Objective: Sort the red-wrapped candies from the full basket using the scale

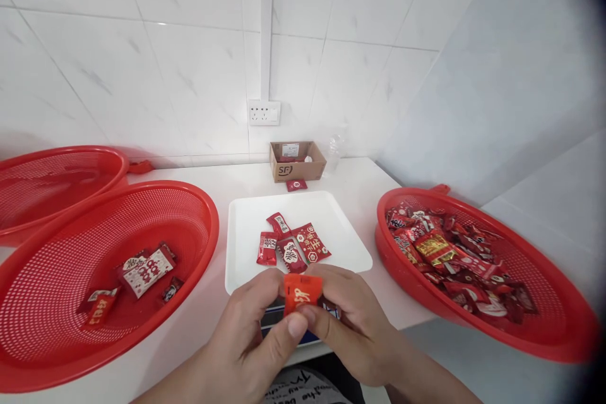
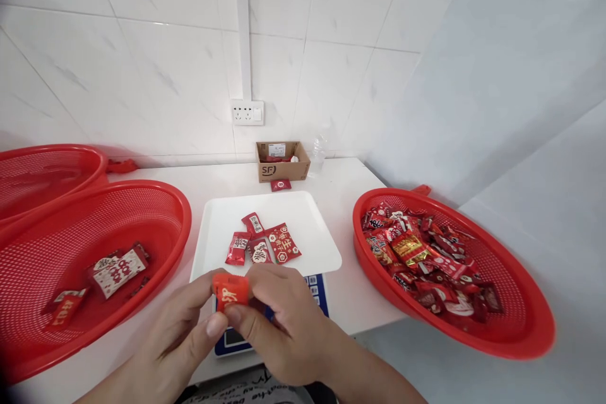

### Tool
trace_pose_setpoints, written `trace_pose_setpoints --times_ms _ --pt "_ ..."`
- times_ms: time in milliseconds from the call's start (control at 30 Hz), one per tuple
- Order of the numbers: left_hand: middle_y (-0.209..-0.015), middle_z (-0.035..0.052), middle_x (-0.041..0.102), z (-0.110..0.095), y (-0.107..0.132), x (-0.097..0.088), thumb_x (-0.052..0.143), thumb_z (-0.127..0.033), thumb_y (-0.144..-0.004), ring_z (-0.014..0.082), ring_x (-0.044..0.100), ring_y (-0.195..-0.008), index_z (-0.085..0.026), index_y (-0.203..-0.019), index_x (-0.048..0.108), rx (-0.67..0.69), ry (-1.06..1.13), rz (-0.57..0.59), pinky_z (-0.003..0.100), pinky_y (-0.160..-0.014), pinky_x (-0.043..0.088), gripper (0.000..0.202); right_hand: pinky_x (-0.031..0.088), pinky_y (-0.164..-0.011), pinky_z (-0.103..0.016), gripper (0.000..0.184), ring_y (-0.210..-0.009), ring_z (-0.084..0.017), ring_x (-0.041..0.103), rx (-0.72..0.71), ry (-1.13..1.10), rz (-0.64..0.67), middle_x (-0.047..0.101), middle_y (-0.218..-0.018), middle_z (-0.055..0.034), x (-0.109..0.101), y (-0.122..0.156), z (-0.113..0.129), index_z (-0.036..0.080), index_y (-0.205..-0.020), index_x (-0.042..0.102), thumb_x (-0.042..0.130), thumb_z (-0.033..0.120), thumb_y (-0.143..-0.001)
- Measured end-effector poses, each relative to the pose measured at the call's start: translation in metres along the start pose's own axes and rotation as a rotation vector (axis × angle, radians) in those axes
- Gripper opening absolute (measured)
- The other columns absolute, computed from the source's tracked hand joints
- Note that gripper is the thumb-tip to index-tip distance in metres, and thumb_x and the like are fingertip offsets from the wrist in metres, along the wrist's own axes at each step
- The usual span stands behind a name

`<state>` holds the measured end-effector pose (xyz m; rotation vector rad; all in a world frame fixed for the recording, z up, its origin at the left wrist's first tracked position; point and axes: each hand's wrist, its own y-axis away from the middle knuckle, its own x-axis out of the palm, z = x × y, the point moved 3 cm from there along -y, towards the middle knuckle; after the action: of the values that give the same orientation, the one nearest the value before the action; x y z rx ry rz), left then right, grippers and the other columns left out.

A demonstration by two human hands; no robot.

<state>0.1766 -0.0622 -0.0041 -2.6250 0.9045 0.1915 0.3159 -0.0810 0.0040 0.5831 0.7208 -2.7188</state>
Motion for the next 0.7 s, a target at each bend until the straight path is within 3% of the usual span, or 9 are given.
trace_pose_setpoints --times_ms 200,367,700 --pt "-0.071 0.0012 0.05 0.0 -0.007 0.003 0.043 -0.038 -0.092 0.013 0.047 -0.066 -0.016 -0.076 0.057 -0.074 0.144 0.005 0.023 -0.061 0.043 0.03 0.034 -0.056 -0.025 0.03 -0.06 -0.011 0.042 0.038 -0.047 0.05 0.047 -0.063 0.002 0.002 -0.001 -0.001 0.019 -0.069 0.049 0.043 0.037 -0.093" --pt "-0.075 0.0025 0.056 0.005 -0.008 0.003 0.044 -0.034 -0.092 0.014 0.051 -0.071 -0.017 -0.083 0.062 -0.126 0.281 -0.009 0.025 -0.067 0.045 0.026 0.034 -0.055 -0.024 0.025 -0.059 -0.011 0.042 0.068 -0.04 0.019 0.051 -0.065 0.0012 0.003 0.001 -0.005 0.019 -0.072 0.052 0.046 0.035 -0.09" --pt "-0.069 0.0002 0.051 0.012 -0.003 0.001 0.038 -0.027 -0.094 0.0116 0.046 -0.062 -0.018 -0.079 0.054 0.092 -0.044 -0.151 0.022 -0.058 0.04 0.023 0.035 -0.054 -0.024 0.017 -0.059 -0.011 0.043 0.169 -0.056 -0.004 0.054 -0.068 0.0007 0.004 0.005 -0.009 0.02 -0.075 0.049 0.045 0.031 -0.088"
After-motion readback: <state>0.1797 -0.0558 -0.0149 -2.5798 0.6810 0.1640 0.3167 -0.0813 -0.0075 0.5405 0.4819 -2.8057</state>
